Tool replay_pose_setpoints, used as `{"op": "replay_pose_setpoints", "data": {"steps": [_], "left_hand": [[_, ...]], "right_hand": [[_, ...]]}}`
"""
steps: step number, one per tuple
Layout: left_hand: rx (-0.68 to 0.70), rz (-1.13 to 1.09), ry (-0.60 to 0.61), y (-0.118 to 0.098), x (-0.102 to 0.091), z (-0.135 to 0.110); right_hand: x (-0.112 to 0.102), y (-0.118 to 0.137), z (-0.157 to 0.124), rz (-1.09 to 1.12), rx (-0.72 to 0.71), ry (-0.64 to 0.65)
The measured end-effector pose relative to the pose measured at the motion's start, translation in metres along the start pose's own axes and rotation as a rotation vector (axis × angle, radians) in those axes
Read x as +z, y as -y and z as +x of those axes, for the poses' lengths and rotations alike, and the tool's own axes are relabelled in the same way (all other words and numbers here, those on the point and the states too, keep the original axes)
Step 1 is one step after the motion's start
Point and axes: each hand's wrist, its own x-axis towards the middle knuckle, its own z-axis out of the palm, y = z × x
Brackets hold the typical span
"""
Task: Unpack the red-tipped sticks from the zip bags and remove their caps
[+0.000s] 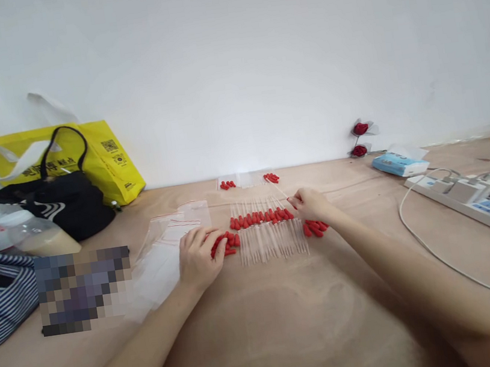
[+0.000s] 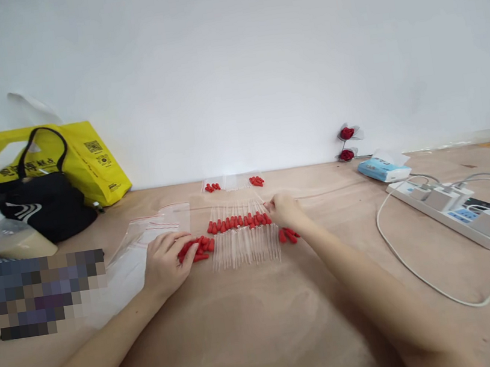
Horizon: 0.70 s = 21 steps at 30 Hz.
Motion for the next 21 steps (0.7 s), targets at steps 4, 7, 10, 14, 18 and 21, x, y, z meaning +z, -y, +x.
{"op": "replay_pose_setpoints", "data": {"steps": [4,7,10,14,18,21], "left_hand": [[0.137,-0.037,-0.055,-0.032,-0.001,-0.002],[0.214,-0.073,-0.061,-0.06,0.002,-0.008],[0.213,-0.056,-0.035,-0.077,0.008,-0.013],[0.234,-0.051,0.061,-0.082,0.012,-0.011],[0.281,-0.022,0.068,-0.083,0.016,-0.004],[0.312,-0.008,0.065,-0.082,0.02,-0.001]], "right_hand": [[0.014,-0.012,-0.053,0.037,-0.449,-0.223],[0.033,-0.021,-0.084,-0.047,-0.776,-0.487],[0.044,-0.023,-0.095,-0.083,-0.868,-0.619],[0.047,-0.018,-0.093,-0.092,-0.919,-0.682],[0.049,-0.015,-0.091,-0.106,-0.929,-0.669],[0.05,-0.016,-0.091,-0.14,-0.865,-0.662]]}}
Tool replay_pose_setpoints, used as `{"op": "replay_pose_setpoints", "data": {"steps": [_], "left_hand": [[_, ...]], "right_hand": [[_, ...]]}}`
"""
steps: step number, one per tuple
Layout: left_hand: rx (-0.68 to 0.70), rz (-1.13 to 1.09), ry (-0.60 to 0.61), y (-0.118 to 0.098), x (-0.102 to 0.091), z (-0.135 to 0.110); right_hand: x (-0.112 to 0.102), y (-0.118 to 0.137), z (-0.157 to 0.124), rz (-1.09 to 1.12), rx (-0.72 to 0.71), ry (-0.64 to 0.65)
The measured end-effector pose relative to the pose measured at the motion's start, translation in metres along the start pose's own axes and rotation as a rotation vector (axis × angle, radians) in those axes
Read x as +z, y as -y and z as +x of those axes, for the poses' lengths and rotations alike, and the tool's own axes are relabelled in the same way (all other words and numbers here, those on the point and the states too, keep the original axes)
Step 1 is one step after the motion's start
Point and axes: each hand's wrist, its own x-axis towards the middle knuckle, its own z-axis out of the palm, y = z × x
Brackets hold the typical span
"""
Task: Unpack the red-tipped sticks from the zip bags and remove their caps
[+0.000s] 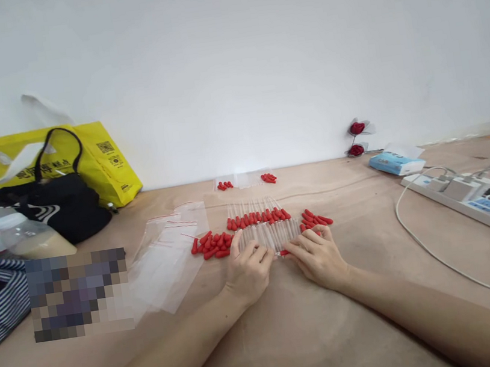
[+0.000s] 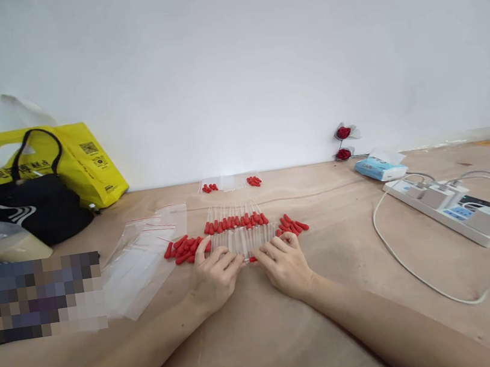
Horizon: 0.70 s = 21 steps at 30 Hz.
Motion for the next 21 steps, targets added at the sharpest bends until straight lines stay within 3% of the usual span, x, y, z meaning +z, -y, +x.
{"op": "replay_pose_setpoints", "data": {"steps": [21], "left_hand": [[0.034,-0.011,-0.082,0.0006,-0.0007,-0.0024]], "right_hand": [[-0.0043,-0.0034,-0.0052,0.089,0.01,0.014]]}}
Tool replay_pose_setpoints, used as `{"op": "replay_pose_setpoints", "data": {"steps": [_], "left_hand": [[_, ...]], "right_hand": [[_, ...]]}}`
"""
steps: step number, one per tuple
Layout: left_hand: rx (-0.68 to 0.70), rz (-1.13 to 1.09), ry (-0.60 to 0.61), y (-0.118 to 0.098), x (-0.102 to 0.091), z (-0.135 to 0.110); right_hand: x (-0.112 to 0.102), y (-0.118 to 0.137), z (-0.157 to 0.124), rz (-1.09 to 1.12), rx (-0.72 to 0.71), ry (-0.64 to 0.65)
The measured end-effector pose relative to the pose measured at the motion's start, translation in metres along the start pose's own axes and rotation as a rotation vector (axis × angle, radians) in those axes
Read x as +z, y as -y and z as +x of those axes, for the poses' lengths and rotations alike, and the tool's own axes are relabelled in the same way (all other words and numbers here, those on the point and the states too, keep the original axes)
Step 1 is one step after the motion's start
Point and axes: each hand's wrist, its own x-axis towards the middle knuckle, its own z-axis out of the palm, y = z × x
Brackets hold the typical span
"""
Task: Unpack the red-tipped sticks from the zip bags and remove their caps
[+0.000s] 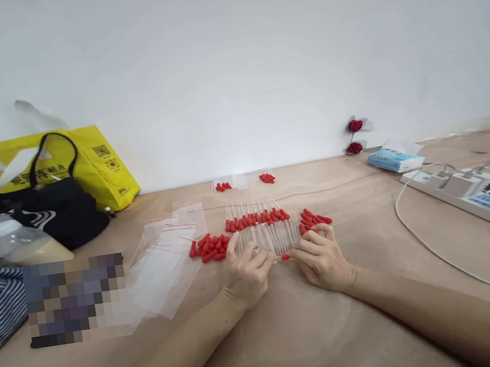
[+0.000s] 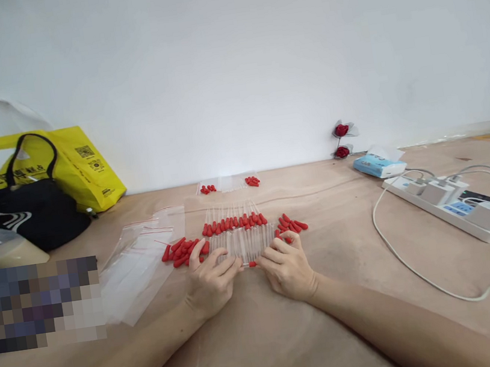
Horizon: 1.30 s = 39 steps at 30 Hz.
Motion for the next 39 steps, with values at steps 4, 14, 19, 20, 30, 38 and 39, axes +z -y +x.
{"op": "replay_pose_setpoints", "data": {"steps": [4,14,19,20,30,38,39], "left_hand": [[-0.001,-0.004,-0.017,-0.001,0.0,0.001],[-0.114,-0.005,-0.022,0.008,-0.004,-0.005],[-0.261,-0.142,0.03,0.013,-0.008,0.008],[-0.299,-0.214,0.054,0.014,-0.008,0.014],[-0.7,-0.545,0.622,0.018,0.029,0.091],[-0.724,-0.418,0.747,0.009,0.05,0.102],[-0.724,-0.402,0.759,0.007,0.052,0.103]], "right_hand": [[-0.001,0.0,0.001,0.02,-0.013,-0.005],[-0.006,-0.004,-0.003,0.046,0.089,-0.054],[-0.008,-0.018,0.004,-0.016,0.294,-0.041],[-0.008,-0.025,0.009,-0.039,0.372,-0.001],[0.007,-0.077,0.056,-0.044,0.894,0.562],[0.007,-0.081,0.062,-0.061,0.96,0.541],[0.007,-0.081,0.063,-0.05,0.972,0.539]]}}
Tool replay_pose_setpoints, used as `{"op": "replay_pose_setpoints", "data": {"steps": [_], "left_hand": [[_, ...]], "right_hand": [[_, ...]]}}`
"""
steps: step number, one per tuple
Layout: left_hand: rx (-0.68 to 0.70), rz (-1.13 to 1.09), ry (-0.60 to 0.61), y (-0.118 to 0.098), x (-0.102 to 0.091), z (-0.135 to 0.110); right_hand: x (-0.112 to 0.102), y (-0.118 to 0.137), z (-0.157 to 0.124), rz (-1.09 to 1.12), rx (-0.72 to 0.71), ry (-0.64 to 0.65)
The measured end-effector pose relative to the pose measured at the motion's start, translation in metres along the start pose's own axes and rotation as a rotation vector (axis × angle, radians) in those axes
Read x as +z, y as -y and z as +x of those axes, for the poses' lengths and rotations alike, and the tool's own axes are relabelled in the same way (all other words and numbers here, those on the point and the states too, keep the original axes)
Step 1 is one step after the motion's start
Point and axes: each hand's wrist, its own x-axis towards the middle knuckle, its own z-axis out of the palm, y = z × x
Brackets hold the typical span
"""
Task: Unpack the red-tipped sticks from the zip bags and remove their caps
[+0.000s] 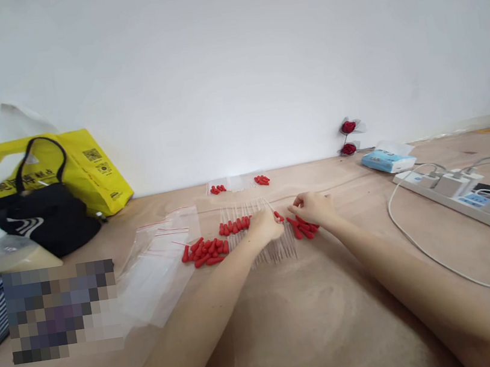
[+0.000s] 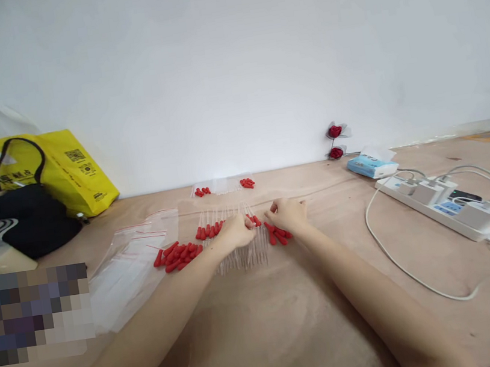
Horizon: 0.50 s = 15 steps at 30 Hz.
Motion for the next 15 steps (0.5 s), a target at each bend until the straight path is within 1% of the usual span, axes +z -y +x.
{"op": "replay_pose_setpoints", "data": {"steps": [5,9,12,15], "left_hand": [[-0.015,0.057,0.008,0.0,0.008,0.005],[-0.001,0.061,-0.039,0.0,0.009,0.003],[0.053,0.037,-0.09,0.002,0.005,-0.015],[0.154,0.008,-0.146,0.016,0.002,-0.049]], "right_hand": [[0.005,0.004,0.005,0.028,-0.003,0.049],[0.014,0.014,0.013,0.036,-0.017,0.11],[0.021,0.021,0.021,0.019,-0.015,0.144],[0.026,0.025,0.028,-0.001,-0.039,0.119]]}}
